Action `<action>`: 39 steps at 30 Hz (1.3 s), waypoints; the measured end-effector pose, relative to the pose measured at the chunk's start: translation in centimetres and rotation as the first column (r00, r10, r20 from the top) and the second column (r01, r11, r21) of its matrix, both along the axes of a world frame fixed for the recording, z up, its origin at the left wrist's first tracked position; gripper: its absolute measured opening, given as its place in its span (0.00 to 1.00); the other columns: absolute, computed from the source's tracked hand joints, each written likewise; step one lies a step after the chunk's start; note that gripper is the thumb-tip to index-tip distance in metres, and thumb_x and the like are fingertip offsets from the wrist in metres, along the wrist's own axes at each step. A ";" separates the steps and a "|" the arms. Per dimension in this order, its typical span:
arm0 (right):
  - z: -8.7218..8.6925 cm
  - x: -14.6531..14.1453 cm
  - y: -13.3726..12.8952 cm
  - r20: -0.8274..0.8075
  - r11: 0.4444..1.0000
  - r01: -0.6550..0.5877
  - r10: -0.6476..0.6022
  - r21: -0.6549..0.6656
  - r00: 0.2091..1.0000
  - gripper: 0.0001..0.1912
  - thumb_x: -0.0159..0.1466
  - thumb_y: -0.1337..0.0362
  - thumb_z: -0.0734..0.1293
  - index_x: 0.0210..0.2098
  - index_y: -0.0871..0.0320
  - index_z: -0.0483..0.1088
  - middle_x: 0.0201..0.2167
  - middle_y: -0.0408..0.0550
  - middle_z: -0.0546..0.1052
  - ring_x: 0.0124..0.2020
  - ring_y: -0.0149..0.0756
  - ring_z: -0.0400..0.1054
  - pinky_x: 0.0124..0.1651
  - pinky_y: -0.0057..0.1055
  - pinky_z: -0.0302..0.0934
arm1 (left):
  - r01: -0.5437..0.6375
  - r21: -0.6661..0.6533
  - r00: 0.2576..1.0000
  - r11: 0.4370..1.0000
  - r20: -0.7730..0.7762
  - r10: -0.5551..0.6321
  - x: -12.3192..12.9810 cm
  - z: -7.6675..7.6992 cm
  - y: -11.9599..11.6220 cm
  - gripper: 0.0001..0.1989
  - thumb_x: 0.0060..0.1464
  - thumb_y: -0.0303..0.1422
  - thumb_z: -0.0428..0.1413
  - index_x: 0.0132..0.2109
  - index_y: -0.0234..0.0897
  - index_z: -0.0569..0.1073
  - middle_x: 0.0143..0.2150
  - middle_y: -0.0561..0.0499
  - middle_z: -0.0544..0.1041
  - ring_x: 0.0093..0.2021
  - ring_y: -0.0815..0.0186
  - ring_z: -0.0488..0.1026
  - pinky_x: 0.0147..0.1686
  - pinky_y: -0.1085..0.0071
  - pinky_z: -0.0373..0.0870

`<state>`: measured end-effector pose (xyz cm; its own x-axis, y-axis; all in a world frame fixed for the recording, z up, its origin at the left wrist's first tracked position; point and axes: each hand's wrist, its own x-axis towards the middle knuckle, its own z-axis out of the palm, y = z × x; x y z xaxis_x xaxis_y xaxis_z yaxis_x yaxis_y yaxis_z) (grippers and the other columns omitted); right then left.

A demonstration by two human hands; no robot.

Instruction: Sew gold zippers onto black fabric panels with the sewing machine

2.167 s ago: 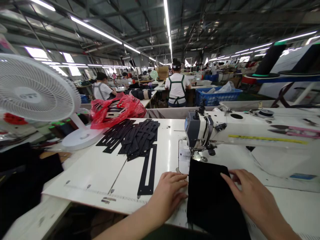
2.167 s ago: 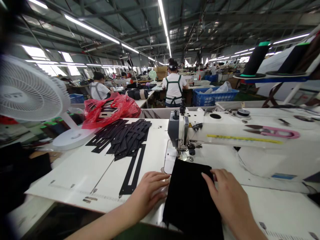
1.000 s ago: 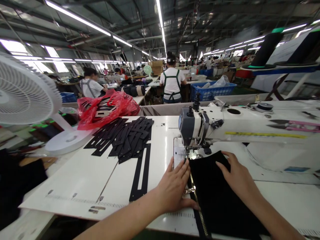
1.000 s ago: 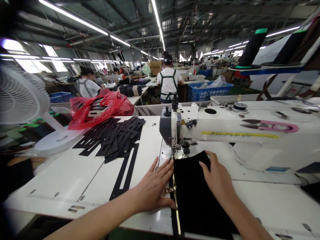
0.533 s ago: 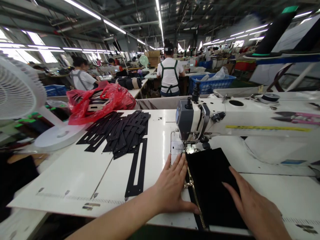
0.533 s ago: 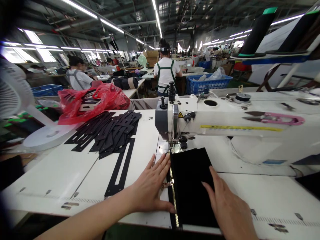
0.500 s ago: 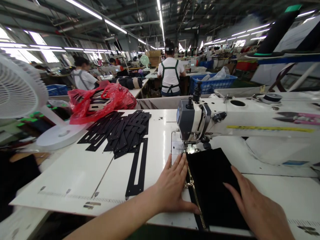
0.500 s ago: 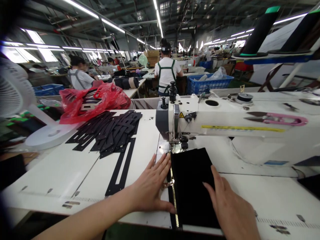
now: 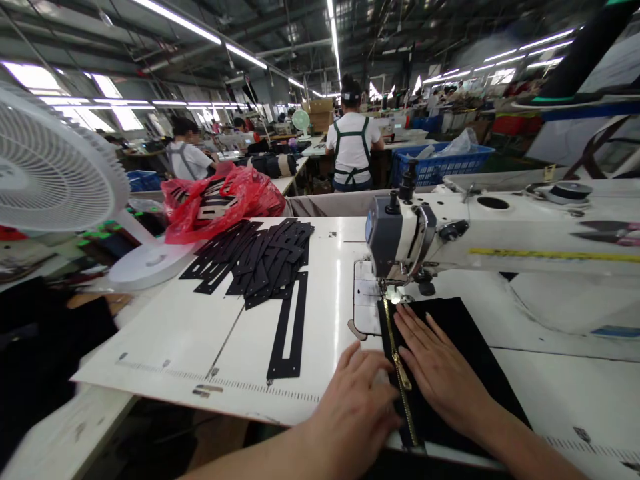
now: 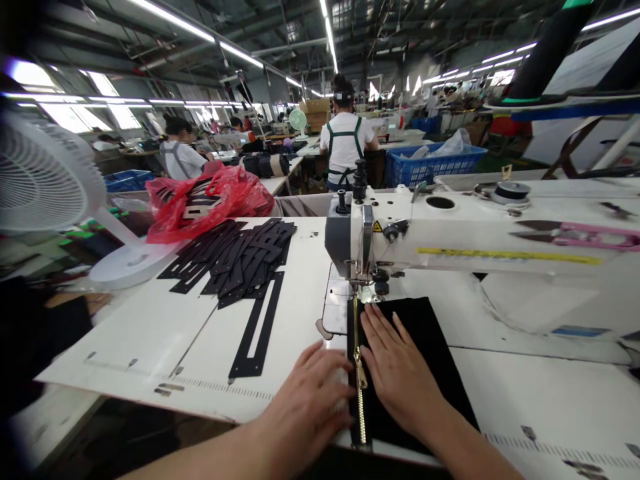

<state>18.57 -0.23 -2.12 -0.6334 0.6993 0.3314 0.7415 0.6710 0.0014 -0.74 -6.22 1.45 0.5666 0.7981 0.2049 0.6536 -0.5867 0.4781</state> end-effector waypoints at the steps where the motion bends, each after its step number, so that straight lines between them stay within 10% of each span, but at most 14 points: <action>1: 0.1 0.1 0.0 0.002 1.000 0.007 -0.007 0.004 1.000 0.26 0.67 0.63 0.51 0.63 0.65 0.50 0.63 0.55 0.53 0.63 0.41 0.46 0.61 0.48 0.50 | 0.056 0.008 0.998 0.998 0.034 -0.056 -0.4 0.0 -0.8 0.11 0.52 0.35 0.59 0.43 0.41 0.72 0.50 0.49 0.71 0.54 0.60 0.65 0.62 0.57 0.48; 4: 0.1 0.1 0.1 0.045 0.998 0.004 -0.007 0.070 0.999 0.26 0.67 0.62 0.52 0.62 0.66 0.51 0.63 0.55 0.53 0.63 0.41 0.47 0.60 0.48 0.52 | 0.104 0.041 0.994 0.994 0.035 -0.105 -3.2 0.5 -1.8 0.15 0.54 0.41 0.57 0.47 0.41 0.70 0.49 0.47 0.72 0.51 0.61 0.68 0.60 0.59 0.53; 9: -0.5 0.2 0.3 0.060 0.972 -0.038 0.025 0.233 0.998 0.28 0.66 0.59 0.53 0.62 0.67 0.50 0.62 0.56 0.56 0.62 0.43 0.51 0.56 0.49 0.56 | -0.328 0.171 0.903 0.929 -0.232 0.361 -9.8 0.4 -2.4 0.46 0.52 0.50 0.55 0.66 0.33 0.42 0.66 0.33 0.46 0.65 0.44 0.45 0.59 0.44 0.48; 15: -0.5 0.5 0.4 0.014 0.950 -0.095 0.095 0.298 0.995 0.27 0.65 0.60 0.53 0.61 0.66 0.54 0.59 0.56 0.61 0.58 0.44 0.58 0.51 0.46 0.59 | -0.173 0.144 0.819 0.974 -0.529 0.224 -10.0 -1.8 -5.2 0.41 0.56 0.28 0.53 0.67 0.39 0.35 0.67 0.40 0.43 0.66 0.48 0.44 0.58 0.55 0.56; 20: 0.4 0.4 0.5 -0.030 0.967 -0.077 0.087 0.244 0.996 0.23 0.65 0.63 0.55 0.57 0.64 0.60 0.58 0.54 0.63 0.57 0.41 0.59 0.53 0.41 0.58 | -0.057 0.074 0.874 0.996 -0.479 0.085 -9.4 0.2 -2.9 0.56 0.42 0.44 0.63 0.67 0.34 0.36 0.67 0.33 0.37 0.66 0.41 0.38 0.59 0.42 0.45; 30: 0.4 0.2 0.3 0.023 0.988 -0.024 0.021 0.153 1.000 0.24 0.65 0.65 0.56 0.60 0.63 0.57 0.60 0.52 0.60 0.60 0.39 0.55 0.56 0.42 0.53 | -0.024 0.120 0.978 0.992 -0.202 0.048 -8.6 -0.3 2.6 0.23 0.54 0.28 0.52 0.57 0.34 0.62 0.63 0.39 0.57 0.63 0.52 0.52 0.59 0.49 0.55; 35: 0.2 -0.1 -0.4 -0.003 0.989 0.025 -0.025 0.145 1.000 0.24 0.65 0.64 0.55 0.60 0.65 0.56 0.61 0.54 0.58 0.61 0.40 0.52 0.58 0.44 0.52 | -0.147 0.337 0.985 0.930 -0.034 0.168 -7.1 -0.8 6.2 0.16 0.58 0.21 0.44 0.49 0.35 0.70 0.40 0.45 0.72 0.41 0.61 0.71 0.40 0.60 0.73; 39: 0.0 -0.1 -1.0 0.004 0.985 0.022 -0.023 0.172 1.000 0.25 0.65 0.63 0.55 0.60 0.67 0.55 0.62 0.56 0.56 0.62 0.41 0.50 0.58 0.44 0.52 | -0.119 0.441 0.993 0.890 0.063 0.101 -4.9 -0.3 5.5 0.17 0.60 0.22 0.44 0.53 0.33 0.67 0.48 0.42 0.72 0.49 0.61 0.70 0.46 0.61 0.72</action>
<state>18.48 -1.27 -2.11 -0.6205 0.6461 0.4446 0.7560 0.6435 0.1200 -5.59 -0.72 1.12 0.4655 0.6760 0.5713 0.7128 -0.6689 0.2108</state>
